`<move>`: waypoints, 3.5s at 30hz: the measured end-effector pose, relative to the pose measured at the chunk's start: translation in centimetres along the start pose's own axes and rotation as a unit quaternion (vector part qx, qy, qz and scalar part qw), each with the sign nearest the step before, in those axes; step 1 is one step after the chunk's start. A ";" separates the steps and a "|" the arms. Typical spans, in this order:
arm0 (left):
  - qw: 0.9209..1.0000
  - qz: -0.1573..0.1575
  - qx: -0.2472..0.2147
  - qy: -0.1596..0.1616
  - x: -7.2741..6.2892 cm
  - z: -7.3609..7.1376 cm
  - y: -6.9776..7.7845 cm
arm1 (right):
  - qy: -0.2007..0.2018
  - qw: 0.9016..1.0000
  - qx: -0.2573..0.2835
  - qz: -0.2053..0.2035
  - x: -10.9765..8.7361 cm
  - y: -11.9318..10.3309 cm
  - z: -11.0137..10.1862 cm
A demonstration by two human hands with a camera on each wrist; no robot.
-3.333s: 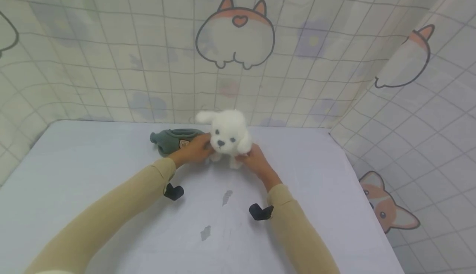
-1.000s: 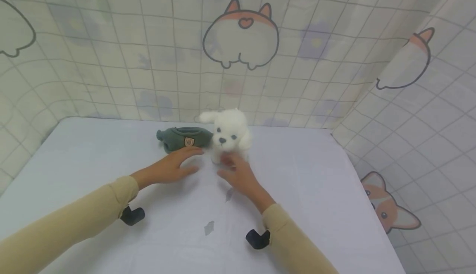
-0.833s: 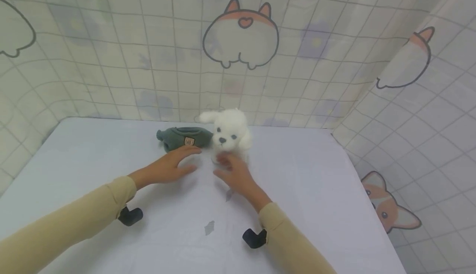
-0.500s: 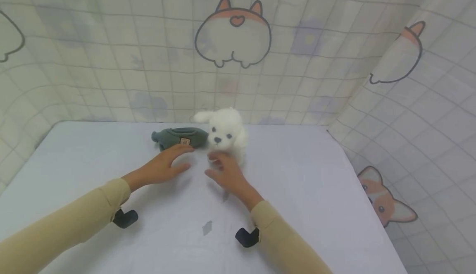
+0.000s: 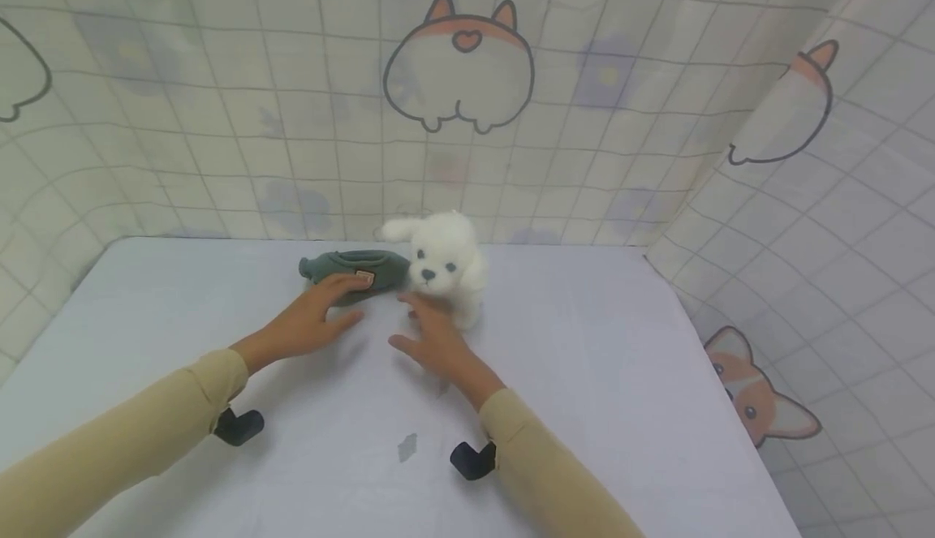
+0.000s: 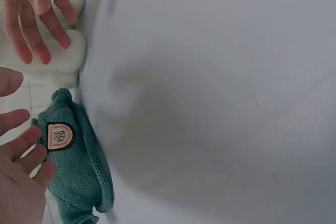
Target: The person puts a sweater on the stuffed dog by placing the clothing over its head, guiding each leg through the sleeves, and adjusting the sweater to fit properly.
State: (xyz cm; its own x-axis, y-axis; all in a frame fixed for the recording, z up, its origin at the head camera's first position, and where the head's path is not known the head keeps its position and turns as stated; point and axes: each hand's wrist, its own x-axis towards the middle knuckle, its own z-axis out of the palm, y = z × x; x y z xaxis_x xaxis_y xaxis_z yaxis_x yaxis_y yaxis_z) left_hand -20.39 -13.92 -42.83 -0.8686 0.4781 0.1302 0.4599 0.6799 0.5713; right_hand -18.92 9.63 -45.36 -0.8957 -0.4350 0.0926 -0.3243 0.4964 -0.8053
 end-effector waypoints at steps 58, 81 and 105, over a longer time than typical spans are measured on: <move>0.994 -0.093 0.041 0.040 1.1 -3.5 -4.5 | -0.007 0.996 -0.057 0.070 6.0 -2.0 1.4; 0.993 -0.104 0.054 0.000 3.1 -2.0 -6.2 | -0.002 0.998 -0.048 0.051 6.5 -2.4 1.6; 0.998 -0.027 0.047 -0.011 -0.1 -1.0 -6.5 | -0.009 0.998 -0.055 0.043 6.5 -2.5 1.6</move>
State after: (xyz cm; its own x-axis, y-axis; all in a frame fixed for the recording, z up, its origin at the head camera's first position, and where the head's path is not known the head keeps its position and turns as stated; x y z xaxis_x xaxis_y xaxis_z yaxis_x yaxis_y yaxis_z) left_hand -23.50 -18.92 -45.68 -0.8889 0.4507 0.0817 0.4282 0.7542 0.4979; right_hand -23.46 4.36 -43.67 -0.9165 -0.3997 0.0149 -0.2787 0.6115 -0.7406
